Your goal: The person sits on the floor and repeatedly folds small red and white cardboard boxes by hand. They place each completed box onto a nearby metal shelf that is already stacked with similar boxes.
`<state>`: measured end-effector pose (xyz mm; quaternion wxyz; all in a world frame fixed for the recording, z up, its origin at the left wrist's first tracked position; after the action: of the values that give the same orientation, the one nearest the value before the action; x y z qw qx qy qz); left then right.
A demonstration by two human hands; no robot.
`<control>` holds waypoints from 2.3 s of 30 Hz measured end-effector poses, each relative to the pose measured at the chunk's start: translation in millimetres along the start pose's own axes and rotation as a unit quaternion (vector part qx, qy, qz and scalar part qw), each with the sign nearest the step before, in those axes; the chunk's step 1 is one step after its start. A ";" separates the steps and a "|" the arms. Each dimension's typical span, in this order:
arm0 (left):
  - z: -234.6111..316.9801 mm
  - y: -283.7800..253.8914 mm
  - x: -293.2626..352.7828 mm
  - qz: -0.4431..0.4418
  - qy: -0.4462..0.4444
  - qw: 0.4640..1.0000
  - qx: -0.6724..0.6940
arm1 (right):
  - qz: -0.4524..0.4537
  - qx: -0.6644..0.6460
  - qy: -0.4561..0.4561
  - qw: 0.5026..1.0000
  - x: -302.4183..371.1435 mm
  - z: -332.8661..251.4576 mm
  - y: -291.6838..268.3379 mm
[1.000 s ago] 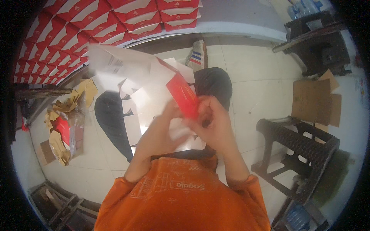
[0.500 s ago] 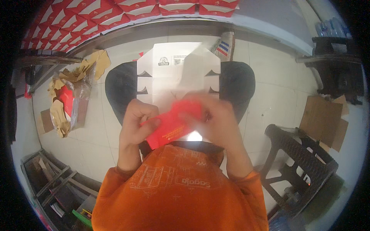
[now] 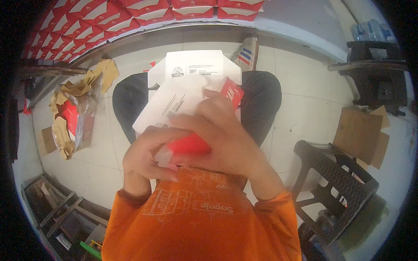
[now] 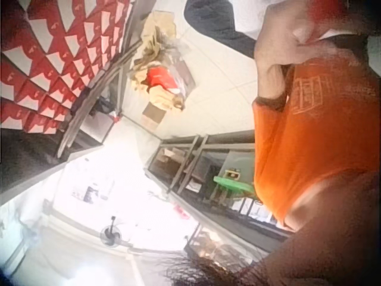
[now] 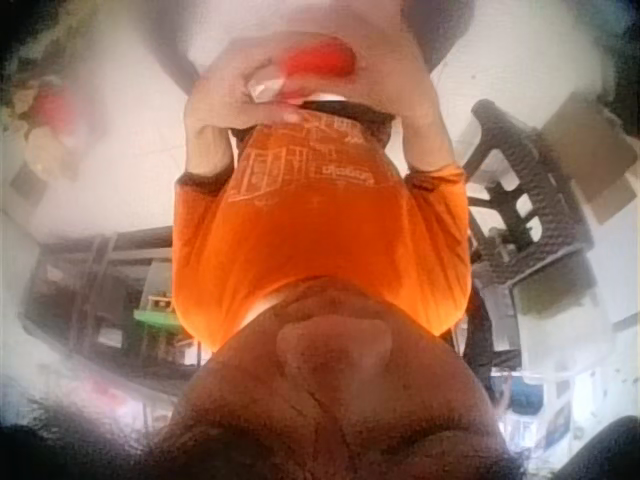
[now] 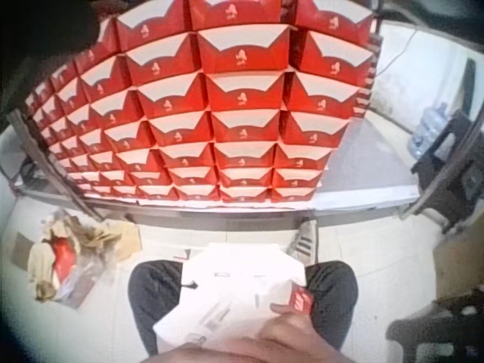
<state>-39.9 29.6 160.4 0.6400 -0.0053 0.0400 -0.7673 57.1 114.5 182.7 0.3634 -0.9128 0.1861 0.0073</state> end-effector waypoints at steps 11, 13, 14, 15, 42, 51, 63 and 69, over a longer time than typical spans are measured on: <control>-82.3 7.6 28.3 -0.041 -0.271 0.942 0.195 | -0.014 0.071 -0.013 0.997 3.5 -5.9 -3.2; -78.8 6.0 24.3 -0.049 -0.198 0.966 0.158 | -0.058 0.067 -0.010 0.996 5.6 -4.1 6.4; -75.6 5.8 21.1 -0.065 -0.153 0.980 0.113 | -0.134 0.051 -0.013 0.990 12.3 -4.0 28.0; -69.9 6.4 18.3 -0.080 -0.107 0.989 0.068 | -0.210 0.034 -0.017 0.977 17.4 -5.3 46.3; -62.3 8.0 8.5 0.261 -0.095 0.921 0.272 | -0.023 -0.133 0.152 0.979 6.4 45.6 18.8; -84.9 3.4 7.2 0.283 -0.078 0.955 0.029 | -0.018 0.043 0.013 0.999 15.5 34.3 16.4; -33.6 -71.4 99.2 0.064 0.156 0.960 0.224 | 0.138 -0.237 0.182 0.944 33.0 89.9 6.1; -64.5 -14.1 26.8 0.185 -0.015 0.959 0.215 | -0.017 -0.416 0.286 0.863 34.2 88.1 84.2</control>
<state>-62.4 9.3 96.0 0.7576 0.1285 -0.1353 -0.6255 70.7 105.5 57.2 -0.1196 -0.9442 0.2459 -0.1837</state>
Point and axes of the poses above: each hand's wrist, its own x-axis away from the middle knuckle, its own y-axis out of the palm, z = x × y, the point moved 8 cm from there along -x, towards the middle knuckle, and after that the axes turned 4 degrees about -z, right-handed, at the moved point
